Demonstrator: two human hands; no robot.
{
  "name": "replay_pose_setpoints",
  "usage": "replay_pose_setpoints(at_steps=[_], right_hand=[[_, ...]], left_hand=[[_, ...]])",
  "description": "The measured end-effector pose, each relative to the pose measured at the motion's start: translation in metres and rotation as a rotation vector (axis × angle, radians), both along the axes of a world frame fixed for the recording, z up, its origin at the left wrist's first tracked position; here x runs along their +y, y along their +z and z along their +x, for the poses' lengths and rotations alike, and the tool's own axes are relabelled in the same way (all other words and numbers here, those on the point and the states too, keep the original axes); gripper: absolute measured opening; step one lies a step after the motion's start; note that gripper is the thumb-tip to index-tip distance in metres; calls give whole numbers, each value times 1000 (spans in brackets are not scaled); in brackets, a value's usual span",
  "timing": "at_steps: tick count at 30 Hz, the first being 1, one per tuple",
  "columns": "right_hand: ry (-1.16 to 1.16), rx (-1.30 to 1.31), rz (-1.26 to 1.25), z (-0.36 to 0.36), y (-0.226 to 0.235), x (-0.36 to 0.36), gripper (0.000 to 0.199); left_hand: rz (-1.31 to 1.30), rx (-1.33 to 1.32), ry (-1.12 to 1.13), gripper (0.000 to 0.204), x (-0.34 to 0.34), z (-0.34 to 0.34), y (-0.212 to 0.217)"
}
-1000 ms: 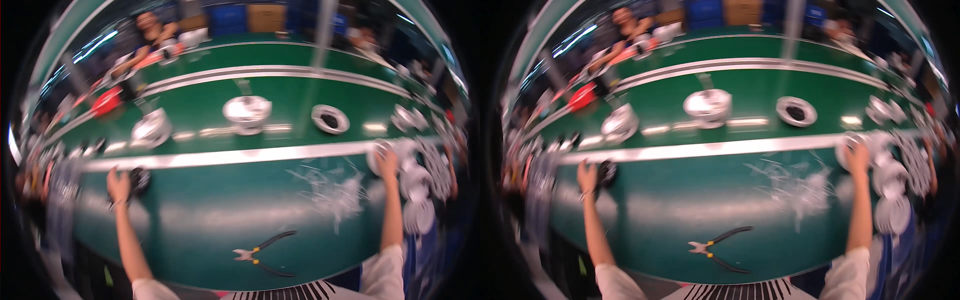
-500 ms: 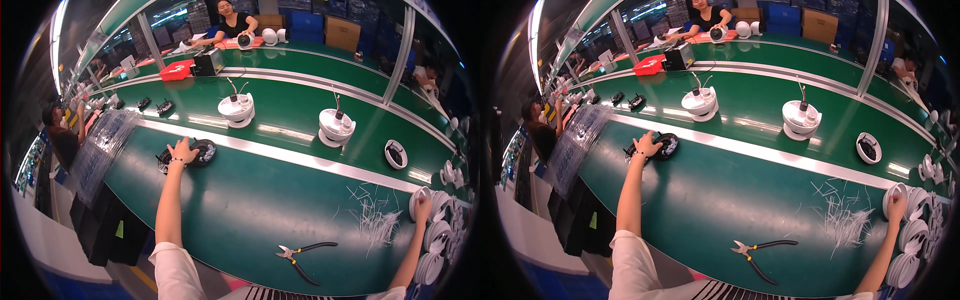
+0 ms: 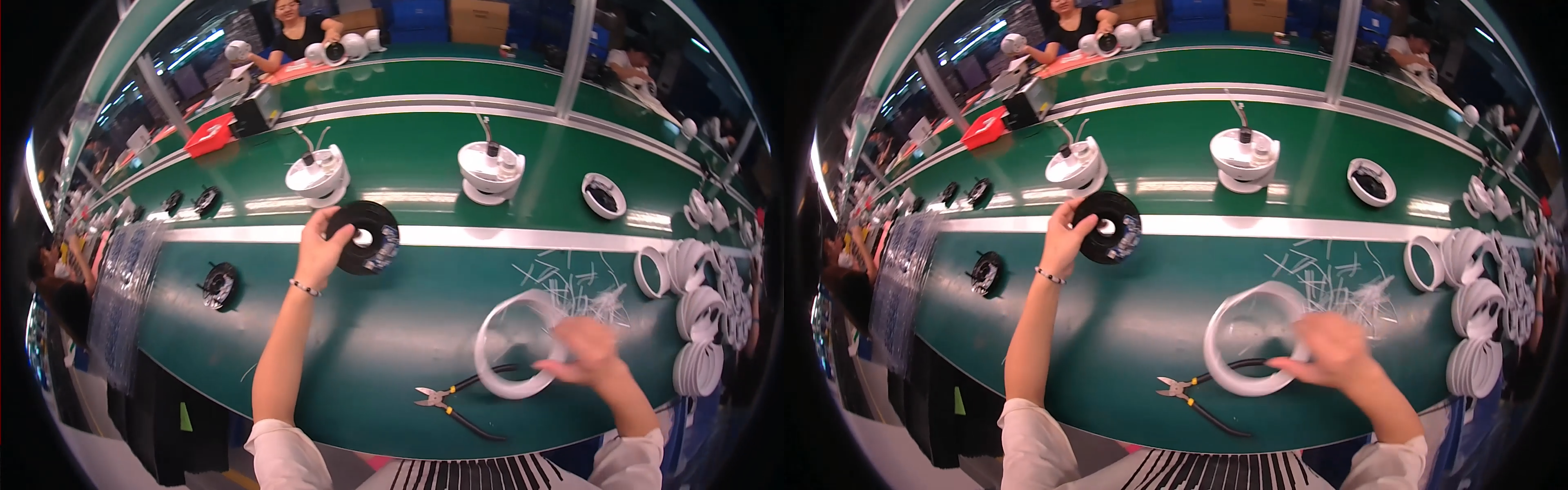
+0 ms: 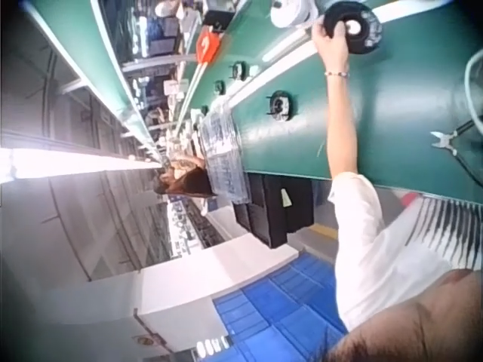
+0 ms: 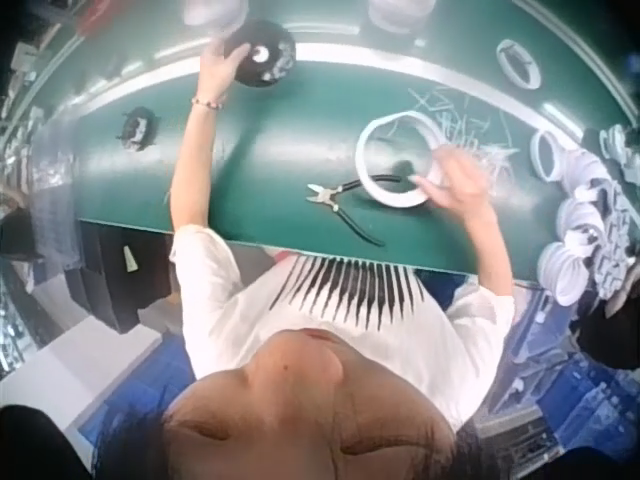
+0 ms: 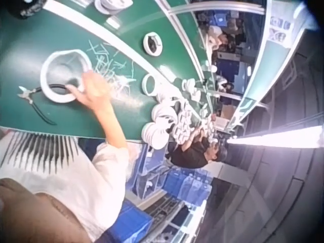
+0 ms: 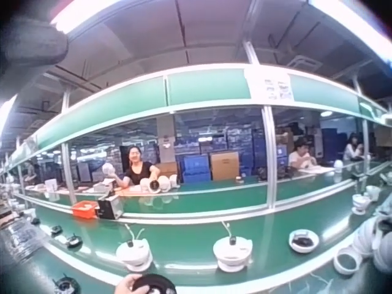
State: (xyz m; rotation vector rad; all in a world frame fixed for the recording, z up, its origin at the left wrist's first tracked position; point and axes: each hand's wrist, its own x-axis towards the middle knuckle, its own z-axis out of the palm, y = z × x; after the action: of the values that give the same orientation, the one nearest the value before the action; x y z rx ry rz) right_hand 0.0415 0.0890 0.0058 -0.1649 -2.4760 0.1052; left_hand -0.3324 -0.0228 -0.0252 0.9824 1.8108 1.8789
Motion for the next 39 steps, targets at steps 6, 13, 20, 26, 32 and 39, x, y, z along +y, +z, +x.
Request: replay_pose_setpoints(at_steps=[6, 13, 20, 26, 32, 39], right_hand=[[102, -147, -52, -23, -47, -20, 23], [84, -481, -258, -33, 6, -33, 84], [182, -767, -379, -42, -8, -25, 109], [-202, 0, -494, -40, 2, -8, 112], [-86, 156, -561, -68, -42, -15, 111], [47, 200, -709, -74, -39, -29, 107]], left_hand=[[-20, -533, -205, 27, 30, 61, -18], [16, -522, -183, 24, 27, 79, -20], [132, -558, -197, 31, 25, 97, -12], [216, -448, -187, 36, 22, 125, -39], [113, -718, -337, 41, 8, 179, -42], [214, -1166, -665, 63, 3, 173, -8]])
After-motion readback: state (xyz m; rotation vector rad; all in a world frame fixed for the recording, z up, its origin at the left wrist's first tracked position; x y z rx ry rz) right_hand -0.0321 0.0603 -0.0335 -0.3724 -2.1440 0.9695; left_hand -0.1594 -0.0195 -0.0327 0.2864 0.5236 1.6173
